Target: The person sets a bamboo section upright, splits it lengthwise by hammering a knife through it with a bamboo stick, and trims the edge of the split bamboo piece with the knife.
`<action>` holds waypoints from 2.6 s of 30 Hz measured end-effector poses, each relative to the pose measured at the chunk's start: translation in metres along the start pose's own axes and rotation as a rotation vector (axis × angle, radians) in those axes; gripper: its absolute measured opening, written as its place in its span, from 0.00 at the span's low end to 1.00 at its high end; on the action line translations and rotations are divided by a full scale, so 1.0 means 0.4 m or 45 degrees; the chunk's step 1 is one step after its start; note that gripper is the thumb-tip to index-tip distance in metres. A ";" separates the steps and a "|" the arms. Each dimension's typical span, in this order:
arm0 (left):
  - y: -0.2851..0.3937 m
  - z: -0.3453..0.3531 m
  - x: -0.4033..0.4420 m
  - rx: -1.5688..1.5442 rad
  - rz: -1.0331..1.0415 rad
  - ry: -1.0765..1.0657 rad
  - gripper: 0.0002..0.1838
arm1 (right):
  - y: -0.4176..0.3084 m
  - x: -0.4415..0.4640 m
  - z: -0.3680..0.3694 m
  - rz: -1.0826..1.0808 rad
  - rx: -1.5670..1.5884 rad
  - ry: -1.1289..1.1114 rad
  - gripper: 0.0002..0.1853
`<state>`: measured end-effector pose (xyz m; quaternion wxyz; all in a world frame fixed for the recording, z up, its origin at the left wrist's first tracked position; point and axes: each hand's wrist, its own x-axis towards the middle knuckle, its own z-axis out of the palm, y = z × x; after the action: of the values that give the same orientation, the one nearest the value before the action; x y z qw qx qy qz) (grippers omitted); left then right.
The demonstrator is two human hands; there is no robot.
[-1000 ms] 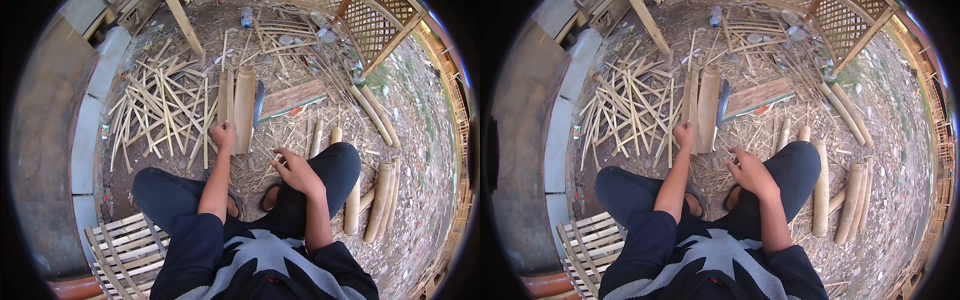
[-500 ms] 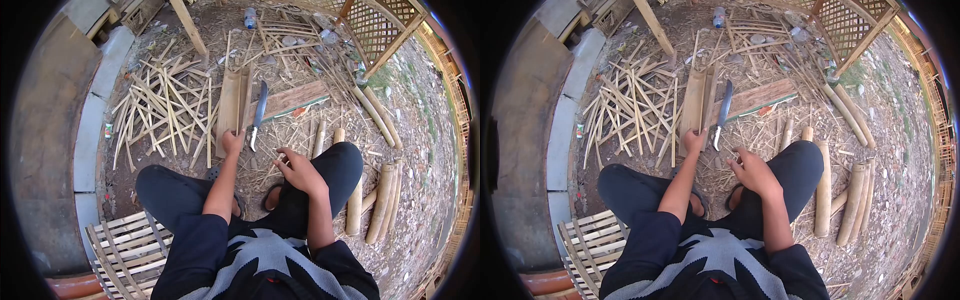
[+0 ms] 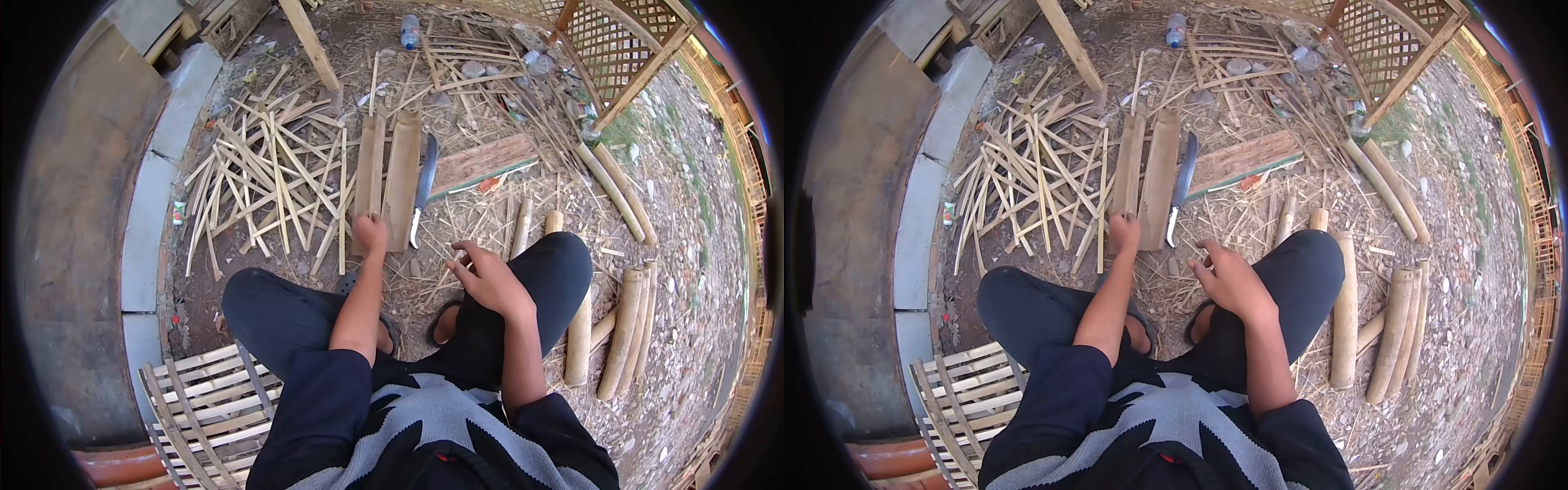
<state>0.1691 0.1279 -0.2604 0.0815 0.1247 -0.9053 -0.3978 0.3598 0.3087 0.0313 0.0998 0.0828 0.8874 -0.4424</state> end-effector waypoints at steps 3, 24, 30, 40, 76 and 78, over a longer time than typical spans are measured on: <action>0.061 -0.058 0.037 -0.017 -0.137 -0.120 0.15 | 0.006 0.001 0.001 -0.009 0.003 0.024 0.22; 0.120 -0.153 0.258 -0.086 0.078 0.522 0.24 | -0.006 0.009 -0.008 0.060 0.053 -0.011 0.22; 0.070 -0.033 -0.001 0.037 0.248 0.170 0.20 | 0.000 0.010 -0.003 -0.033 0.016 0.019 0.22; -0.117 0.014 -0.107 0.046 -0.287 -0.409 0.26 | 0.008 0.008 -0.004 0.046 0.005 0.005 0.23; 0.619 -0.443 0.199 -0.279 -0.025 -1.331 0.21 | 0.008 -0.019 -0.005 -0.049 -0.032 0.052 0.20; 0.644 -0.474 0.234 -0.237 0.021 -1.306 0.20 | 0.009 -0.020 -0.002 -0.054 -0.032 0.048 0.21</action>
<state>0.0850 0.1362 0.0620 -0.3587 -0.1012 -0.7905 -0.4860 0.3684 0.3112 0.0311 0.0746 0.0712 0.8962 -0.4315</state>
